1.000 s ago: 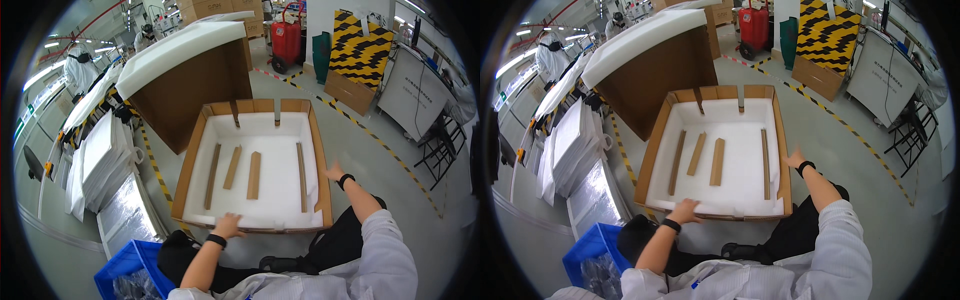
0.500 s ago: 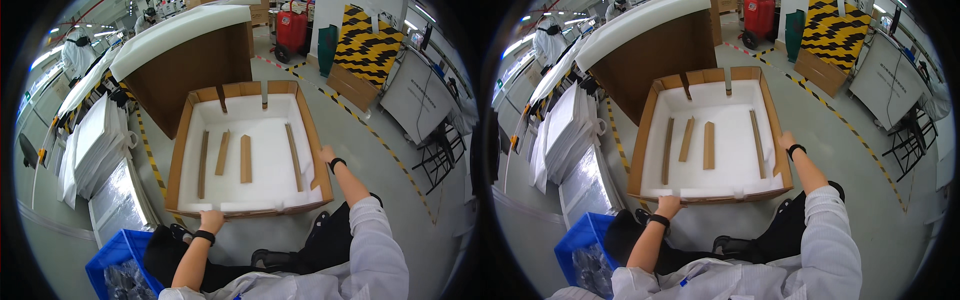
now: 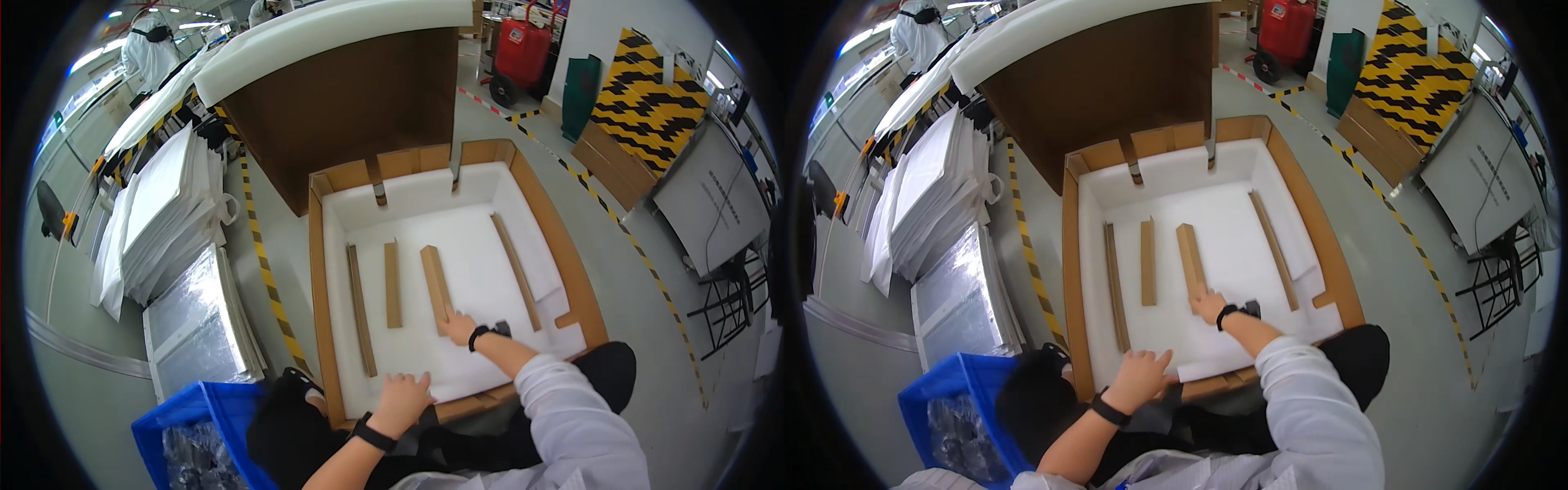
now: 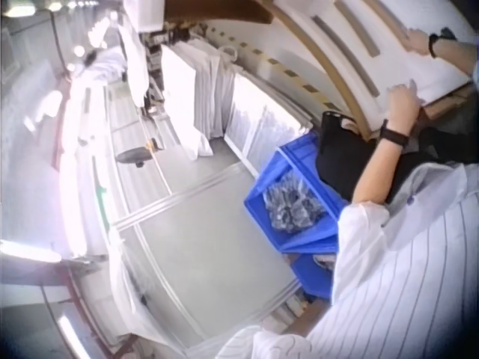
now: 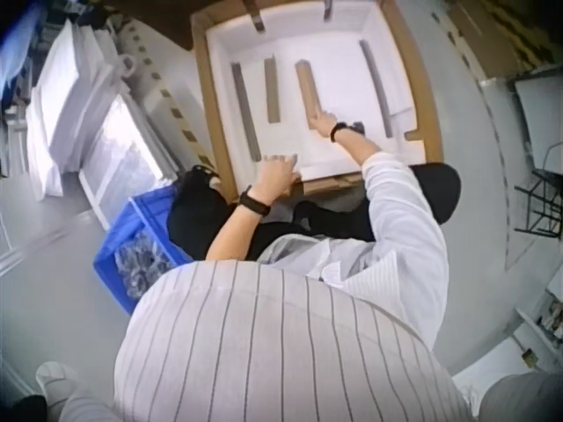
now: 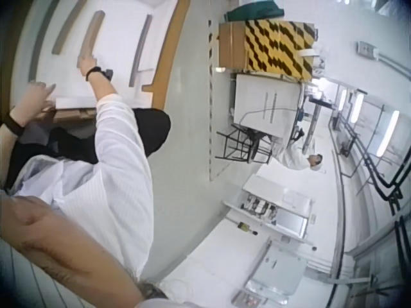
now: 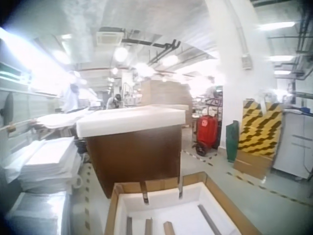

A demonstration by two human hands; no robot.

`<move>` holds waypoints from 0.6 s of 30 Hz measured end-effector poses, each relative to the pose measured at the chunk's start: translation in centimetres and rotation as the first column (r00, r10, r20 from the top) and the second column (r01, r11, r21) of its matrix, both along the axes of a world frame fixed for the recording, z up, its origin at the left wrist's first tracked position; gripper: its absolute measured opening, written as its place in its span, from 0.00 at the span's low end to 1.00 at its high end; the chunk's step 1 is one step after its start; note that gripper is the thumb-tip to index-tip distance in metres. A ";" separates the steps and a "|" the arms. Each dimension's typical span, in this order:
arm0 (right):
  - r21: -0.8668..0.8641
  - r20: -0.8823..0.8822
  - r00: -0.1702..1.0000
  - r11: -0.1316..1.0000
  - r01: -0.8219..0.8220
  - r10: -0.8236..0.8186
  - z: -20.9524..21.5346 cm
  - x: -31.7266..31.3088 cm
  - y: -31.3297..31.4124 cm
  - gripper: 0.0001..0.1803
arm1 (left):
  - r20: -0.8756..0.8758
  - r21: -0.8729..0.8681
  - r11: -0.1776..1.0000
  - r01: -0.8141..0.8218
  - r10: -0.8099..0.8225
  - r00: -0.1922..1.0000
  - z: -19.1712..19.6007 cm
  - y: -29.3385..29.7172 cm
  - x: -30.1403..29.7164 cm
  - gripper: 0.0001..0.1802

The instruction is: Assembling protective foam and cardboard inserts into a shipping box and preparing a metal part for packing.

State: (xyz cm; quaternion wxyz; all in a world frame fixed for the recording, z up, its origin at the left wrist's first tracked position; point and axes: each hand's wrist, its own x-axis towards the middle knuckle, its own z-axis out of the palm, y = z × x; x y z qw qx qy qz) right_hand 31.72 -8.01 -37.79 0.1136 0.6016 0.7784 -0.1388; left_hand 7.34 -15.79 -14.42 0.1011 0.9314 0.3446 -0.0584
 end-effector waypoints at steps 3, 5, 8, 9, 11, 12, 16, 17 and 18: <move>0.075 -0.019 0.995 0.993 0.096 -0.094 -3.9 -2.6 -0.5 0.27 | -0.130 0.077 0.997 0.020 -0.010 0.991 -0.8 0.2 -1.5 0.29; 0.287 0.037 0.985 0.946 0.152 -0.169 -6.3 -1.7 -0.8 0.24 | -0.146 -0.157 0.987 0.032 -0.055 0.988 0.3 0.4 -0.2 0.29; 0.284 -0.040 0.983 0.942 0.181 -0.177 -6.3 -2.8 0.3 0.23 | 0.019 -0.055 0.990 0.132 -0.131 0.991 -0.8 0.0 0.0 0.28; 0.279 -0.019 0.979 0.939 0.202 -0.205 -6.2 -1.0 0.4 0.23 | 0.039 -0.061 0.985 0.160 -0.158 0.987 -1.0 0.1 1.2 0.28; 0.277 -0.356 0.879 0.862 0.424 -0.318 -5.0 4.8 0.6 0.21 | 0.113 0.004 0.968 0.249 -0.248 0.962 -1.6 0.8 4.6 0.27; 0.350 -0.321 0.919 0.874 0.338 -0.228 -2.6 2.5 1.0 0.20 | 0.081 -0.020 0.970 0.241 -0.239 0.968 -2.2 1.1 3.8 0.27; 0.252 -0.397 0.889 0.904 0.346 -0.229 8.1 3.5 1.6 0.22 | -0.063 -0.177 0.959 0.219 -0.234 0.970 -2.7 2.2 4.4 0.25; 0.296 -0.424 0.862 0.857 0.421 -0.277 9.5 6.2 0.9 0.21 | -0.064 -0.252 0.935 0.249 -0.272 0.960 -2.9 2.3 6.5 0.25; 0.340 -0.453 0.833 0.802 0.491 -0.318 11.0 9.0 -0.1 0.20 | -0.068 -0.323 0.906 0.274 -0.312 0.948 -3.3 2.2 8.6 0.26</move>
